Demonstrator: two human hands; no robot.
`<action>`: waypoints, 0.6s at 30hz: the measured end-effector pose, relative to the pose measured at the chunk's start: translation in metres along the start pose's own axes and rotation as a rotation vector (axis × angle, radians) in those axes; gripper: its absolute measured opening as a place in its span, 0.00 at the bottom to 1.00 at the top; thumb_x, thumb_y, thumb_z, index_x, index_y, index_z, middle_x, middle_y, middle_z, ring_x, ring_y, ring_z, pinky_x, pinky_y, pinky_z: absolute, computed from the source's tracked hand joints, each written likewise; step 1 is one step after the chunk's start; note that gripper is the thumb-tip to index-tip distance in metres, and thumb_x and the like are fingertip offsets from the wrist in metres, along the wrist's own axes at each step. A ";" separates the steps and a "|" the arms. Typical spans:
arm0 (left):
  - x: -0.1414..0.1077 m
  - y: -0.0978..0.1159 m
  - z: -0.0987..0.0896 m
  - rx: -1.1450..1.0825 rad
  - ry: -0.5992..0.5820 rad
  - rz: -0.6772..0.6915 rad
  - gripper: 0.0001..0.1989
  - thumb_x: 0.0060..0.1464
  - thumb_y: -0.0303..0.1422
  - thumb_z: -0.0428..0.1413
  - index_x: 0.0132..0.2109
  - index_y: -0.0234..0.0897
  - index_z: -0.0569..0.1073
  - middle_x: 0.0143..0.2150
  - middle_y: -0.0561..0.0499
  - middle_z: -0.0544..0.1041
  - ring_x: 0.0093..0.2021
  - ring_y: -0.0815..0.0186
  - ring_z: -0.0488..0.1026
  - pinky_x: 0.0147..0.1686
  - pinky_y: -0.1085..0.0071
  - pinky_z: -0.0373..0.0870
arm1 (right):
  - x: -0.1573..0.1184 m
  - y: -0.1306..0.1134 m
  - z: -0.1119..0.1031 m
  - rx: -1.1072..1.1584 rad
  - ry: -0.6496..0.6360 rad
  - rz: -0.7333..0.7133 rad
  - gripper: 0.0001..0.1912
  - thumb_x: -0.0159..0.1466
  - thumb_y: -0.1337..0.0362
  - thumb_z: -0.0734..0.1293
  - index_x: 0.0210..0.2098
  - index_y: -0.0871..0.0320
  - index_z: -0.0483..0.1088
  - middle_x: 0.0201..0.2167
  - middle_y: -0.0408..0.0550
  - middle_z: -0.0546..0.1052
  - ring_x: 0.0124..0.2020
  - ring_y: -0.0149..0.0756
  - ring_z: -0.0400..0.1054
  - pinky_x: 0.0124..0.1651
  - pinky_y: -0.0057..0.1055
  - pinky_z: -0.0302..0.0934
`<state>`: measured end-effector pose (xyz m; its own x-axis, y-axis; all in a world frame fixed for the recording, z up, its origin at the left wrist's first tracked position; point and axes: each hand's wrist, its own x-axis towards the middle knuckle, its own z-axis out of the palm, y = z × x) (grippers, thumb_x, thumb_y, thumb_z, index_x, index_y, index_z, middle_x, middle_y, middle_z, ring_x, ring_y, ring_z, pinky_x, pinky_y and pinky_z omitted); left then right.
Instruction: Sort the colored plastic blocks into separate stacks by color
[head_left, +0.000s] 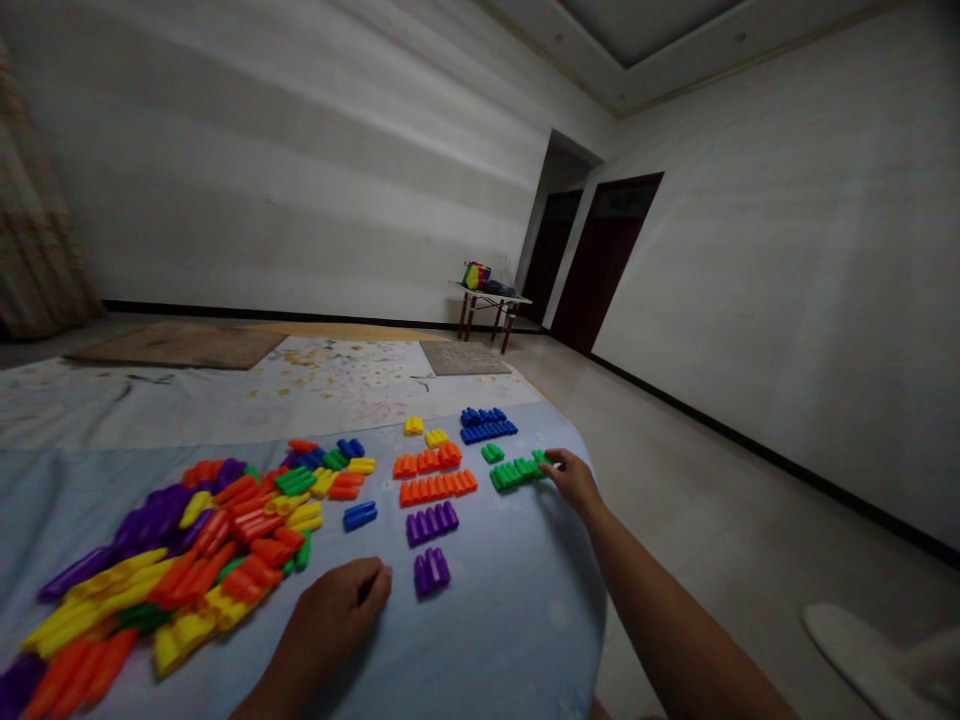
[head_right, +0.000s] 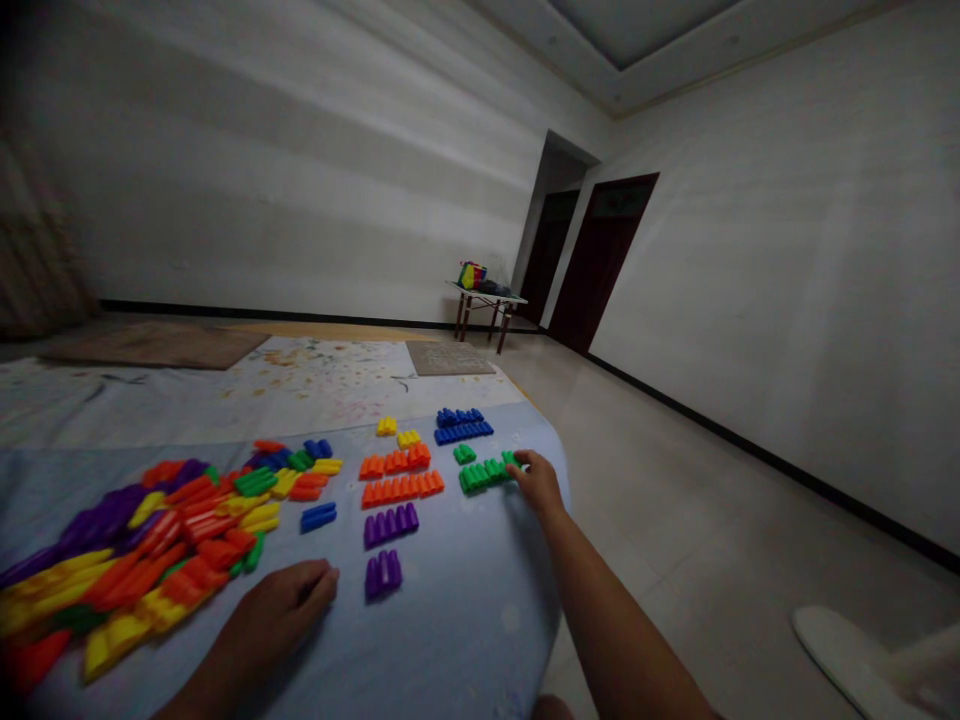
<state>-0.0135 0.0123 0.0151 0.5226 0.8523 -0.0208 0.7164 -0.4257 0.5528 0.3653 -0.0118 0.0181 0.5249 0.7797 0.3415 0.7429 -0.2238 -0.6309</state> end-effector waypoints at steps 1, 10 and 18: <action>0.000 -0.001 0.001 0.004 0.002 -0.002 0.17 0.55 0.42 0.39 0.24 0.38 0.60 0.24 0.54 0.68 0.28 0.68 0.66 0.28 0.73 0.53 | 0.004 0.003 0.001 -0.011 -0.006 0.006 0.15 0.53 0.62 0.66 0.39 0.61 0.73 0.36 0.52 0.77 0.33 0.38 0.70 0.39 0.33 0.63; -0.001 0.000 -0.001 -0.011 -0.010 -0.011 0.17 0.55 0.42 0.39 0.24 0.38 0.59 0.23 0.55 0.67 0.27 0.69 0.66 0.28 0.73 0.53 | 0.010 0.013 0.008 -0.081 -0.118 -0.022 0.12 0.57 0.63 0.63 0.37 0.59 0.75 0.35 0.50 0.78 0.35 0.38 0.71 0.41 0.30 0.62; 0.000 -0.001 0.000 -0.017 0.015 -0.001 0.17 0.55 0.42 0.40 0.23 0.38 0.59 0.23 0.55 0.66 0.26 0.69 0.65 0.28 0.73 0.53 | 0.003 0.011 0.003 -0.127 -0.080 -0.074 0.14 0.59 0.63 0.59 0.36 0.59 0.75 0.35 0.50 0.78 0.37 0.38 0.70 0.44 0.31 0.61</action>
<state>-0.0144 0.0125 0.0147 0.5149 0.8572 -0.0084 0.7089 -0.4202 0.5665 0.3741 -0.0101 0.0101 0.4362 0.8394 0.3242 0.8273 -0.2323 -0.5116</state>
